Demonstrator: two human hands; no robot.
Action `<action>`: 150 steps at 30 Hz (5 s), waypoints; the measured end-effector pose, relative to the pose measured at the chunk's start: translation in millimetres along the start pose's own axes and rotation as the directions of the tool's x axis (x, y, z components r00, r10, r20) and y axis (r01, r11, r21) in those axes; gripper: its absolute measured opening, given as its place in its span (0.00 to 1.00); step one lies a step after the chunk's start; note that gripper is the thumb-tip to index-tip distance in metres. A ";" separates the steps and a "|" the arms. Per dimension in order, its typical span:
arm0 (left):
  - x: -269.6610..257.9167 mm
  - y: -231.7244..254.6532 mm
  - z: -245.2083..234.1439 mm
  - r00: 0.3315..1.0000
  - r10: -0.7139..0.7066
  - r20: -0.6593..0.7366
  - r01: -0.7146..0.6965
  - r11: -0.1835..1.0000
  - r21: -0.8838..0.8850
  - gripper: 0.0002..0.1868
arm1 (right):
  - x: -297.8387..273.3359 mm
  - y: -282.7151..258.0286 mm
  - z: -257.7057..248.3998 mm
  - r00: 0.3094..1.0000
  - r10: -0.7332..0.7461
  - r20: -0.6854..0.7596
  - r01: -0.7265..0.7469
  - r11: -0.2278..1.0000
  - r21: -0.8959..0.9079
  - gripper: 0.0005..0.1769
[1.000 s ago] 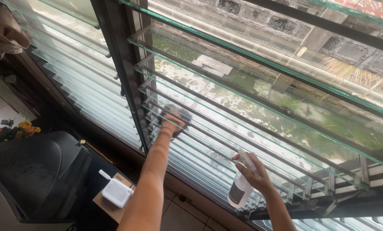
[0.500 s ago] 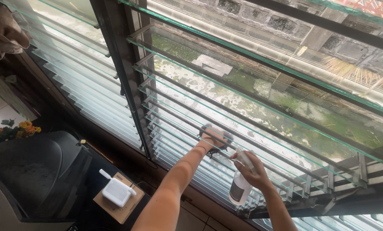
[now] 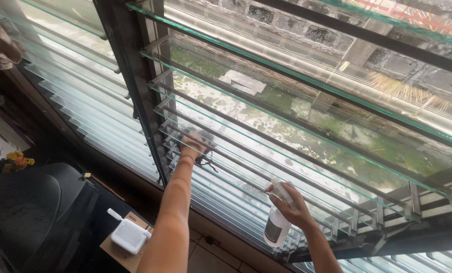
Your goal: The person cleans a multi-pane glass window using a spray bottle and a cloth. They repeatedly spray cleaning solution onto the glass and wipe each pane with the cloth, working from the upper sections downward.
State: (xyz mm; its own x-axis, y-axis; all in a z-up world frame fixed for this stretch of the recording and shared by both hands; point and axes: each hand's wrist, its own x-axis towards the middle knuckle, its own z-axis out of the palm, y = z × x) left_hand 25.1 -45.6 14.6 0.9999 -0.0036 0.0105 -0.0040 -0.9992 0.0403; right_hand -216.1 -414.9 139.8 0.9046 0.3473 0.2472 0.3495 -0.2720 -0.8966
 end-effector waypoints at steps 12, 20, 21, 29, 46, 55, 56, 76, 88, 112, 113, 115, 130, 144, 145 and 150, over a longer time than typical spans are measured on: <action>-69.0 30.3 -2.8 0.877 -0.463 -0.129 0.361 0.813 -0.457 0.42 | -3.1 -3.3 2.3 1.000 0.016 -0.006 -0.016 1.000 0.023 0.11; -49.7 33.9 45.1 0.537 -0.807 -0.244 0.310 0.458 -0.833 0.39 | -1.6 -5.4 0.3 1.000 -0.007 -0.013 0.007 1.000 -0.002 0.11; -45.0 33.0 48.5 0.524 -0.844 -0.113 0.257 0.284 -0.924 0.44 | -1.2 -5.9 1.2 1.000 -0.002 -0.022 0.002 1.000 -0.004 0.11; -51.0 39.6 45.8 0.498 -0.816 0.293 0.178 -0.235 -0.956 0.21 | -2.6 -0.4 2.2 0.999 -0.039 -0.023 0.038 0.999 -0.037 0.11; -146.6 244.3 49.7 0.524 -0.508 0.684 0.028 -0.792 -0.609 0.22 | -1.3 0.4 6.0 0.997 -0.044 -0.056 0.039 0.995 -0.095 0.12; -90.5 149.1 59.9 0.523 -0.420 0.742 -0.018 -0.876 -0.483 0.21 | -3.2 3.3 5.1 0.997 -0.069 -0.046 0.064 0.992 -0.104 0.12; -82.6 133.5 58.0 0.506 -0.426 0.750 -0.026 -0.876 -0.481 0.21 | -2.0 3.1 4.4 0.997 -0.064 -0.041 0.059 0.993 -0.104 0.12; -7.6 -16.3 43.1 0.400 -0.718 0.569 -0.148 -0.664 -0.733 0.25 | -1.3 1.2 4.8 0.996 -0.086 -0.018 0.085 0.995 -0.043 0.12; -33.3 19.7 58.1 0.432 -0.876 0.213 0.270 -0.100 -0.958 0.18 | 1.3 -6.1 3.0 0.999 -0.040 -0.028 0.037 0.995 -0.092 0.12; -135.7 131.5 -29.8 0.997 -0.058 -0.045 0.040 0.944 -0.327 0.30 | 0.0 -2.0 5.2 0.995 -0.088 -0.046 0.085 0.994 -0.068 0.13; -125.5 118.4 -27.2 0.998 -0.058 -0.001 0.055 0.951 -0.304 0.29 | -1.8 -1.9 5.3 0.995 -0.088 -0.039 0.085 0.994 -0.064 0.12; -102.9 80.7 -23.1 0.965 -0.065 -0.252 -0.023 0.943 -0.331 0.27 | -2.6 -1.4 5.1 0.995 -0.089 -0.035 0.087 0.995 -0.057 0.12; -5.4 -60.1 10.5 0.954 0.067 -0.294 -0.126 0.974 -0.190 0.35 | 1.7 -8.8 7.0 0.991 -0.124 -0.054 0.111 0.975 -0.194 0.11; -13.9 96.4 5.2 0.934 0.357 -0.009 -0.356 0.934 0.032 0.27 | 4.0 -4.7 3.5 0.979 -0.201 -0.036 0.187 0.954 -0.236 0.11; -21.4 107.6 3.4 0.932 0.362 0.035 -0.363 0.930 0.047 0.26 | 1.5 -3.3 3.7 0.978 -0.203 -0.040 0.187 0.951 -0.247 0.11; -42.6 143.8 -10.0 0.936 0.349 0.042 -0.350 0.937 0.016 0.29 | -0.4 -0.6 7.3 0.989 -0.138 -0.054 0.118 0.953 -0.278 0.09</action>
State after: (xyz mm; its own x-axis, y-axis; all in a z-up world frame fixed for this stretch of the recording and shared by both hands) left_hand -18.2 -188.7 29.9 0.9353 -0.3535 -0.0180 -0.3532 -0.9354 0.0178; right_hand -218.4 -408.4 137.6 0.8597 0.3328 0.3876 0.5074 -0.4678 -0.7237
